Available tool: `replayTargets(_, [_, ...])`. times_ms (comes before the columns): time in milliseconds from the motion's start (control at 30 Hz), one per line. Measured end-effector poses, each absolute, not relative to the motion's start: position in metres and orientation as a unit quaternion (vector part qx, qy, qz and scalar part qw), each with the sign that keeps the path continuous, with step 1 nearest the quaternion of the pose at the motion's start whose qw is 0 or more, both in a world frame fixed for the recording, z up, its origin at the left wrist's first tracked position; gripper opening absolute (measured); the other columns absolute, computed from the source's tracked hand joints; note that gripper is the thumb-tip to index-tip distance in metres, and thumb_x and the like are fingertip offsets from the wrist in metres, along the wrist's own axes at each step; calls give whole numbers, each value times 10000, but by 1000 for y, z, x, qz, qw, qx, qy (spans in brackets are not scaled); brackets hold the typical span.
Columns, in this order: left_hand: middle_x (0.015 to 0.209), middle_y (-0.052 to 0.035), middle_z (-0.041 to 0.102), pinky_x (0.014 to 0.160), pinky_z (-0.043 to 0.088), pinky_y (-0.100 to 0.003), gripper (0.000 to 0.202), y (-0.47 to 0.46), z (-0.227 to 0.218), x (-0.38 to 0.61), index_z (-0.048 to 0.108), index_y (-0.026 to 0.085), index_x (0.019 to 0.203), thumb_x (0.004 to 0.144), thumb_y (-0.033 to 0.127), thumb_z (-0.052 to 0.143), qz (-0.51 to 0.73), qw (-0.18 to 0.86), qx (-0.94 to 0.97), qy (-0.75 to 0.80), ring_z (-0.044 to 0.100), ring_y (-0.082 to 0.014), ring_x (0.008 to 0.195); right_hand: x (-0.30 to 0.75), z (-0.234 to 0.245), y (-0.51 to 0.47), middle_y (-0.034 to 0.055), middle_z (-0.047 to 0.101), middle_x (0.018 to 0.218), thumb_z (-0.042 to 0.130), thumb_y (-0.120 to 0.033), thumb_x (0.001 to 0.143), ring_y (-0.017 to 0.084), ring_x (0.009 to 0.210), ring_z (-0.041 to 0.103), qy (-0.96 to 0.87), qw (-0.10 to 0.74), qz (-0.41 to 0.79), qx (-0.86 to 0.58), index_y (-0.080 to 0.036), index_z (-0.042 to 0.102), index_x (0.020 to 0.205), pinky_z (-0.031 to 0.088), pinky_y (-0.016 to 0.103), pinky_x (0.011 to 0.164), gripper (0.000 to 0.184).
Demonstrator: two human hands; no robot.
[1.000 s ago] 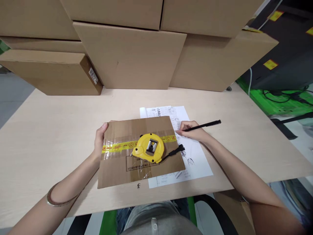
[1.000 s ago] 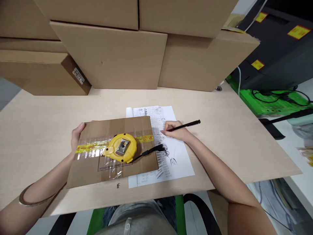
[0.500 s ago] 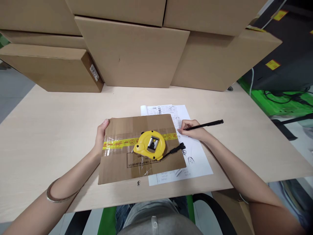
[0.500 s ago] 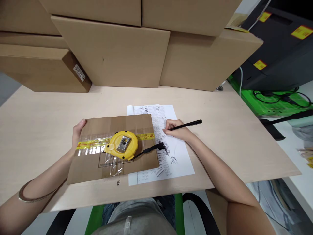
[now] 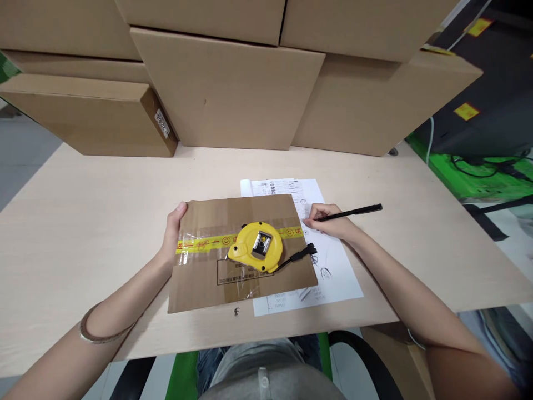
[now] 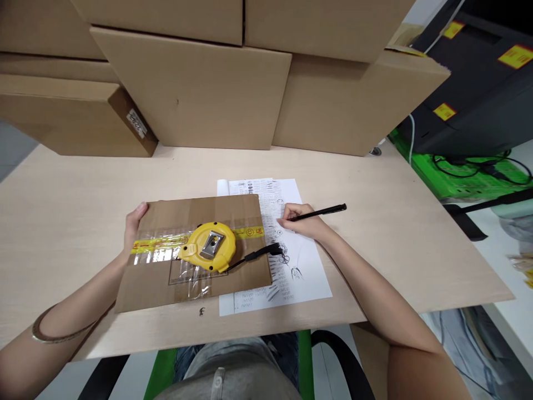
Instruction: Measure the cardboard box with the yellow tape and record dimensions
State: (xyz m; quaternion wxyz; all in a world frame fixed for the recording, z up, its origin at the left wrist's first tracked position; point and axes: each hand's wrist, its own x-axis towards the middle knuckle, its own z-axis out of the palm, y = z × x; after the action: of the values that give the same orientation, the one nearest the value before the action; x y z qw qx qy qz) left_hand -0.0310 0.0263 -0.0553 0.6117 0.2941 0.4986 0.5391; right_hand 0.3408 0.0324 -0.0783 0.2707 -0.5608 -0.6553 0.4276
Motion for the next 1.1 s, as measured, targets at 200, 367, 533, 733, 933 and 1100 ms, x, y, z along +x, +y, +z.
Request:
replayTargets(200, [657,16,589,597,477,-282,398,26,-58,-33,590,191,711,732,570,709,536,604,301,508,588,-162,623,341,-80,34,-45,440,537,706,-369,715,85,524,338,-657,281,417,-562,-209,484,572,225,254,506,309])
replayTargets(367, [659,21,595,627,499,-287,390,26,-57,-33,596,190,721,740,563,710,537,602,304,507,587,-159,627,342,-83,34,-40,459,562,687,-353,719,93,546,355,-658,280,414,-563,-209,486,596,236,253,520,276])
replayTargets(533, [646,22,595,607,486,-279,393,26,-56,-33,594,190,717,741,565,707,535,601,305,509,593,-160,623,341,-82,33,-41,451,560,682,-343,713,96,547,356,-662,270,415,-562,-209,484,594,234,253,522,267])
replayTargets(733, [671,-7,637,639,503,-304,406,25,-55,-33,608,189,758,778,592,658,519,608,319,509,658,-219,720,342,-80,33,-49,425,540,678,-341,700,93,534,342,-664,262,418,-562,-212,472,577,231,252,516,272])
replayTargets(933, [670,14,581,621,488,-293,402,25,-55,-33,582,203,723,754,593,675,522,602,320,512,606,-185,667,343,-85,34,-41,461,558,676,-353,712,97,537,355,-660,270,409,-569,-214,485,604,238,253,515,260])
replayTargets(1100, [671,19,568,584,463,-275,383,25,-55,-33,587,203,702,766,571,669,530,579,329,525,544,-158,620,342,-85,33,-43,466,576,659,-295,682,100,550,376,-659,274,399,-575,-217,477,614,258,252,522,209])
